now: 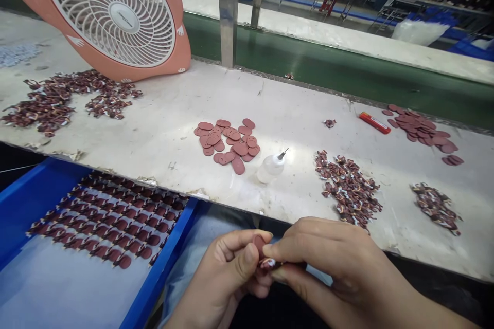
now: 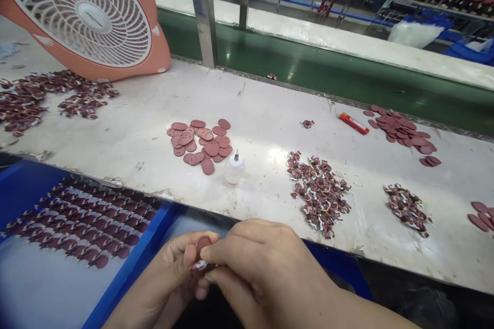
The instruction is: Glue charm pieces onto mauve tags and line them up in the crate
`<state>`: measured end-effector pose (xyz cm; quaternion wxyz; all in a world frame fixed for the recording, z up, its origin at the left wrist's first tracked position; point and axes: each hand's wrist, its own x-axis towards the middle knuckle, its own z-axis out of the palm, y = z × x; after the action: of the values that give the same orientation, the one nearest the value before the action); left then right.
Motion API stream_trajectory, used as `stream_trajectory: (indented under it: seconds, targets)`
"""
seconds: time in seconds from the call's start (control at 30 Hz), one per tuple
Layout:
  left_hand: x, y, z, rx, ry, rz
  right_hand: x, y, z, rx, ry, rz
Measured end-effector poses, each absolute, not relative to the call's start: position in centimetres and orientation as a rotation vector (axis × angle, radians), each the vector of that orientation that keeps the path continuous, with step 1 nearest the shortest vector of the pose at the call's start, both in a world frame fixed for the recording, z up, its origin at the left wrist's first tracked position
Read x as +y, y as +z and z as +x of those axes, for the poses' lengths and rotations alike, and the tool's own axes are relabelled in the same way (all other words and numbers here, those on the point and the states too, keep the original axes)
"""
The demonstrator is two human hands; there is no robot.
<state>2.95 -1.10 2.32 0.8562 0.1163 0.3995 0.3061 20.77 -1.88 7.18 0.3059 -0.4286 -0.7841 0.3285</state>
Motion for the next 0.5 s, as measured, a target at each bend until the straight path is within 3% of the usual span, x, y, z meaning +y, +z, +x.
stream_trajectory:
  seconds: [0.5]
  targets:
    - [-1.23,2.89,2.23,0.828,0.678,0.237,-1.90,7.03,20.21,-2.091,0.828,-1.078]
